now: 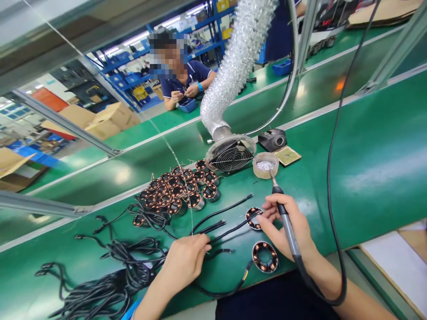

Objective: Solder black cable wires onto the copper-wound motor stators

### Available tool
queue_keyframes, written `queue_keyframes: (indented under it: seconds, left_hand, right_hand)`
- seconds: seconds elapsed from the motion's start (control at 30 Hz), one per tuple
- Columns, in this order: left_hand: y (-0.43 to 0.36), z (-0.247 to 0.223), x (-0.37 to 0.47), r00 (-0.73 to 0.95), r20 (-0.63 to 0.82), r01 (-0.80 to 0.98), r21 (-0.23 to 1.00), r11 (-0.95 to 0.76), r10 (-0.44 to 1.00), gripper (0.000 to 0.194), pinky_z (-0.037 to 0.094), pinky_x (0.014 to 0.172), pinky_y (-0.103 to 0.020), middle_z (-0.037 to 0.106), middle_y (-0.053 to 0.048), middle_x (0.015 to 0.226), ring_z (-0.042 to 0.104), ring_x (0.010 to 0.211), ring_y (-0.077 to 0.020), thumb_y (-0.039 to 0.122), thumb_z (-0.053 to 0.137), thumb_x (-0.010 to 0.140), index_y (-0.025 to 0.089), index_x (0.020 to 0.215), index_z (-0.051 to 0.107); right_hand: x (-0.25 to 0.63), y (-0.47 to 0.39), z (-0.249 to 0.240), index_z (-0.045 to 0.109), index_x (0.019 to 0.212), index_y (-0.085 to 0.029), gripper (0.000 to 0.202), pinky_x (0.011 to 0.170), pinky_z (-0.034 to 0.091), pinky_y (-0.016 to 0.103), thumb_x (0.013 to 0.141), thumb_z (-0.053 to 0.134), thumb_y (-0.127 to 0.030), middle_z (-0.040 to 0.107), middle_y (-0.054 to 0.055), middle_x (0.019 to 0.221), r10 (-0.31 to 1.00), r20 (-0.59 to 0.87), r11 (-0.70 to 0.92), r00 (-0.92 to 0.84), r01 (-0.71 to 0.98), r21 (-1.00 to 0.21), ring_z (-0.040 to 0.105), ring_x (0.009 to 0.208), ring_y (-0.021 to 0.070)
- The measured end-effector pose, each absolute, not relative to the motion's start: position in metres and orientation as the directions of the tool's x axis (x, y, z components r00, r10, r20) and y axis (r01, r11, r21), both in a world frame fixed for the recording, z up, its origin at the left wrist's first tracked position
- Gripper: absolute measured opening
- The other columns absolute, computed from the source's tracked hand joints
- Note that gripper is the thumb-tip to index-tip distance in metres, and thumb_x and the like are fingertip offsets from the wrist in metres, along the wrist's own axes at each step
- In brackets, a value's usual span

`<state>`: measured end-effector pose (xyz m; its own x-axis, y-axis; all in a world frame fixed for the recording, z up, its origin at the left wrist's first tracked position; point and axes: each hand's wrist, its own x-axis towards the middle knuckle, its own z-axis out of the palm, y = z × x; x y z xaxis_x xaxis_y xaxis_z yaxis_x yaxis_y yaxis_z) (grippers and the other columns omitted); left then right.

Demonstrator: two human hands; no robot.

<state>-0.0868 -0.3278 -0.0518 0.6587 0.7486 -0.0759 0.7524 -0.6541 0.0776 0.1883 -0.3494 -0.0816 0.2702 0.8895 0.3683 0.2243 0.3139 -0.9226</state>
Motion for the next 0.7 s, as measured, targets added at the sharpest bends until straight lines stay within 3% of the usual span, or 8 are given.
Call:
queue_keyframes:
  seconds: [0.2,0.37,0.43,0.5,0.57,0.7]
  left_hand:
    - [-0.326,-0.046,-0.084,0.656,-0.119,0.753,0.176,-0.634,0.745,0.025,0.04,0.059,-0.028,0.064,-0.001,0.068,0.063,0.063,-0.0189,0.021,0.04,0.098,0.021,0.083,0.059]
    - [-0.321,-0.028,-0.045,0.591,0.071,0.63,0.581,-0.515,0.804,0.035,0.046,0.076,-0.03,0.065,-0.007,0.086,0.061,0.081,-0.0192,0.032,0.033,0.102,0.02,0.104,0.065]
    - [-0.32,-0.028,-0.024,0.596,0.002,0.486,0.795,-0.363,0.803,0.036,0.047,0.079,-0.031,0.064,-0.008,0.092,0.06,0.085,-0.019,0.038,0.033,0.103,0.019,0.107,0.063]
    - [-0.321,-0.033,-0.007,0.581,-0.128,0.341,0.935,-0.097,0.804,0.039,0.045,0.066,-0.026,0.061,-0.004,0.081,0.056,0.069,-0.0148,0.047,0.033,0.102,0.019,0.099,0.059]
    - [-0.321,-0.041,0.003,0.526,-0.207,0.217,0.97,0.105,0.825,0.04,0.035,0.051,-0.022,0.048,0.003,0.066,0.041,0.053,-0.0099,0.055,0.038,0.099,0.019,0.091,0.054]
    - [-0.316,-0.049,0.013,0.476,-0.27,0.04,0.957,0.286,0.837,0.046,0.018,0.043,-0.019,0.028,0.01,0.056,0.02,0.046,-0.007,0.065,0.059,0.085,0.021,0.087,0.048]
  right_hand:
    - [0.187,-0.35,-0.079,0.054,0.111,-0.025,0.026,0.073,0.061,0.027,0.087,0.063,-0.018,0.07,0.002,0.088,0.924,0.353,0.346,0.15,0.073,-0.935,0.07,0.08,0.0149]
    - [0.176,-0.353,-0.071,0.054,0.112,-0.028,0.03,0.074,0.059,0.024,0.087,0.065,-0.015,0.071,-0.001,0.091,0.905,0.417,0.411,0.089,0.078,-0.908,0.07,0.08,0.0128]
    - [0.171,-0.353,-0.068,0.056,0.111,-0.028,0.029,0.072,0.059,0.022,0.087,0.065,-0.014,0.07,-0.002,0.093,0.88,0.466,0.449,0.094,0.158,-0.88,0.069,0.075,0.0112]
    - [0.167,-0.352,-0.065,0.057,0.108,-0.028,0.027,0.069,0.058,0.022,0.087,0.066,-0.015,0.069,-0.002,0.091,0.853,0.508,0.46,0.122,0.283,-0.842,0.067,0.071,0.0109]
    - [0.165,-0.351,-0.063,0.058,0.106,-0.027,0.025,0.066,0.056,0.024,0.086,0.066,-0.015,0.067,-0.002,0.087,0.841,0.521,0.439,0.147,0.375,-0.816,0.065,0.068,0.0113]
    - [0.161,-0.349,-0.061,0.057,0.106,-0.027,0.023,0.061,0.056,0.025,0.087,0.064,-0.016,0.065,-0.003,0.08,0.838,0.511,0.395,0.193,0.431,-0.811,0.064,0.064,0.0127]
